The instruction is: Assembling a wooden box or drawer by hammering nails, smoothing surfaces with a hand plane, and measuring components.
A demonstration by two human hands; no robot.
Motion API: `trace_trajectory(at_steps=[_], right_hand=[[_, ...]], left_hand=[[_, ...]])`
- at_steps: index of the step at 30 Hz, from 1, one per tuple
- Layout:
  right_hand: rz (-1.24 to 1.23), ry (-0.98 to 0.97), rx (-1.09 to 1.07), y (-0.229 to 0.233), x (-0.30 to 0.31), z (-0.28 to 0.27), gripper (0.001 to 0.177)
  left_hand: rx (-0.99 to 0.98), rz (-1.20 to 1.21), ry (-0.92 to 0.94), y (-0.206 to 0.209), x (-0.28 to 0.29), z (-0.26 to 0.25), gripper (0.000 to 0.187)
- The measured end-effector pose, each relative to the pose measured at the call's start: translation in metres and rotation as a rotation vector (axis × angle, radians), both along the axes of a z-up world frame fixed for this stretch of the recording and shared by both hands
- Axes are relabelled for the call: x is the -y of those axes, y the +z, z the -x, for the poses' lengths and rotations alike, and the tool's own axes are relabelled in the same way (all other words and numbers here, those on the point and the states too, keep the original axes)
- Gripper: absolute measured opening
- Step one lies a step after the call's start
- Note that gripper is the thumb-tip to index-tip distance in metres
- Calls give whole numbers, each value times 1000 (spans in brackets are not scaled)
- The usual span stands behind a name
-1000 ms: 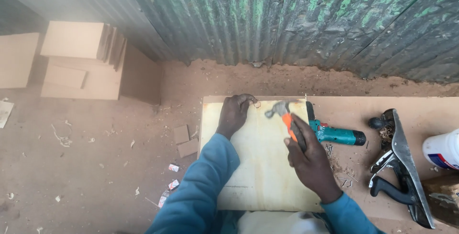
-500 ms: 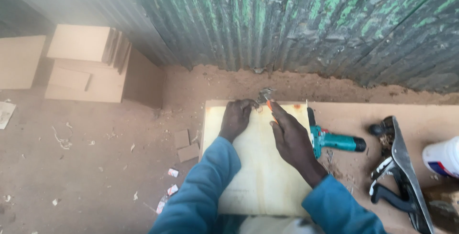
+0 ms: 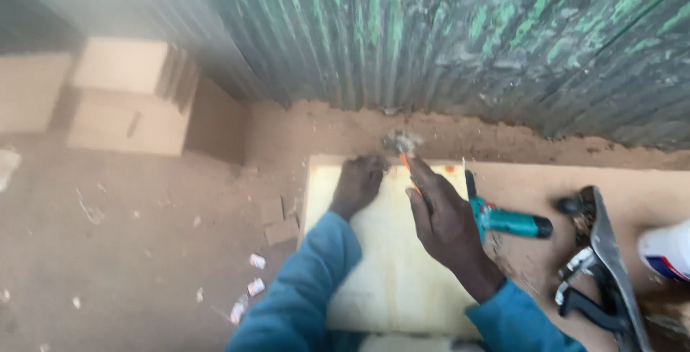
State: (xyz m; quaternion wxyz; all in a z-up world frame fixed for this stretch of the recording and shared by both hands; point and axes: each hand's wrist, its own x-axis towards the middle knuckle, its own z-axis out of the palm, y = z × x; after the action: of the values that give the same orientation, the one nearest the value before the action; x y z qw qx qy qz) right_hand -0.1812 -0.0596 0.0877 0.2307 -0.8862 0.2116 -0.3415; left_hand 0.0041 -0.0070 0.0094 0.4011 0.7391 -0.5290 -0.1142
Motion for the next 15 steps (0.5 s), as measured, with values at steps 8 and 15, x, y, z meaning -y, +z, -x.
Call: trace_trajectory(at_steps=[8, 15], right_hand=[[-418, 62, -399, 32, -2, -4, 45], [-541, 41, -628, 23, 1, -14, 48]], left_hand=[[-93, -382, 39, 51, -5, 18, 31], [74, -322, 15, 31, -5, 12, 36]])
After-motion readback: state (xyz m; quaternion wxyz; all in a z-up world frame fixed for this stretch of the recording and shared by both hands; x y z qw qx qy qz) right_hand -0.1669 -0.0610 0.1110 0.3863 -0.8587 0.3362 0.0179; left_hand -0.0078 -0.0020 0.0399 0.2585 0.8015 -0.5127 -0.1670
